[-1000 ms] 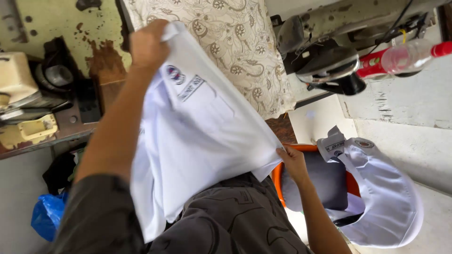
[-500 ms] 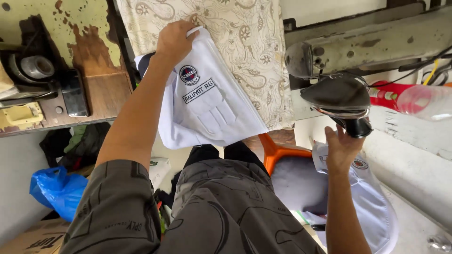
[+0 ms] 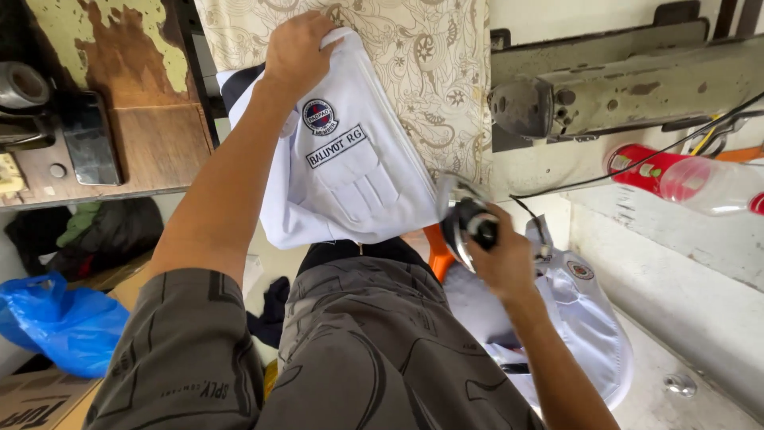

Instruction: Ironing a white shirt on a padded surface, including spraying water and repositioning the garment.

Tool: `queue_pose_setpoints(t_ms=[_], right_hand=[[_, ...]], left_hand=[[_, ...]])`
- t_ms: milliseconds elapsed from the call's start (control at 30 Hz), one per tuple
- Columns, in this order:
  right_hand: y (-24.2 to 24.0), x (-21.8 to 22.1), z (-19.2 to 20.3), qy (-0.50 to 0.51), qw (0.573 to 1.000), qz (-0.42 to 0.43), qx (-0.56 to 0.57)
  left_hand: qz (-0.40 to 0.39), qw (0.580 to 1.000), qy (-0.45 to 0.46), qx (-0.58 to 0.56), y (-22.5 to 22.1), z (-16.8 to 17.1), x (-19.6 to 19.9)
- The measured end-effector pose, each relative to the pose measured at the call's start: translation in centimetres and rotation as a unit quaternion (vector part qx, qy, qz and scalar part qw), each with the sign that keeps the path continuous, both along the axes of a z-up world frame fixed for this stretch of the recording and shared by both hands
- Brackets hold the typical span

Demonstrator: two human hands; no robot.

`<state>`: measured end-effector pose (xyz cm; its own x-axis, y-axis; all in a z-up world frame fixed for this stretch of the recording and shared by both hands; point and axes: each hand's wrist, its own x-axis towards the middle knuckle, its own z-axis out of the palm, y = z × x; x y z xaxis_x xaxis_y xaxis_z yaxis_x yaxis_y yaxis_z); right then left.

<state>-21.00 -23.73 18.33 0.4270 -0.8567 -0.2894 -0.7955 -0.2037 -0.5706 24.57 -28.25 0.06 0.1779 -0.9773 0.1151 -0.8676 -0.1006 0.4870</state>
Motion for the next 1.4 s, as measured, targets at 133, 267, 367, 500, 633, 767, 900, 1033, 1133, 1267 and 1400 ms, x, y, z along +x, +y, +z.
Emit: queue_pose_setpoints(t_ms=[133,267,367,500,633,767,900,1033,1133,1267,1400], right_hand=[[-1.7,8.0,-0.8,0.2,0.965,0.05,0.16],[-3.2,12.6,-2.3,0.224,0.958,0.15,0.099],[-4.4,15.5,-5.0,0.172,0.974,0.149,0.012],[-6.1,21.9,-3.6,0.159,0.979,0.126,0.019],[-7.7,25.2,-3.0,0.16,0.978,0.121,0.047],[-6.4,22.8,-2.4,0.163,0.977,0.123,0.066],[-5.5,21.1,-3.6,0.208,0.971,0.108,0.045],[-7.8,25.9,-2.0,0.205,0.972,0.088,0.078],[-7.5,25.6,-1.9,0.189,0.974,0.101,0.07],[-6.0,22.9,-2.1,0.229,0.965,0.095,0.088],[-7.5,25.6,-1.9,0.229,0.965,0.094,0.087]], left_hand=[[-0.006,1.0,0.008,-0.021,0.4,0.2,-0.2],[-0.007,1.0,-0.002,-0.004,0.2,0.1,0.0],[-0.007,1.0,0.0,0.03,-0.2,0.1,0.3],[-0.004,1.0,-0.025,0.018,-0.1,-0.9,0.5],[0.017,0.997,0.061,0.051,-0.9,-1.1,1.1],[-0.029,0.997,0.054,0.053,-2.0,-2.4,1.8],[-0.009,0.984,0.127,0.125,-1.6,1.0,1.3],[0.007,0.983,0.127,0.133,-2.0,2.4,1.4],[-0.003,0.988,0.116,0.099,-1.5,0.3,1.0],[0.007,0.989,0.131,0.073,-1.1,0.0,0.7],[0.013,0.988,0.142,0.057,-1.8,1.3,1.1]])
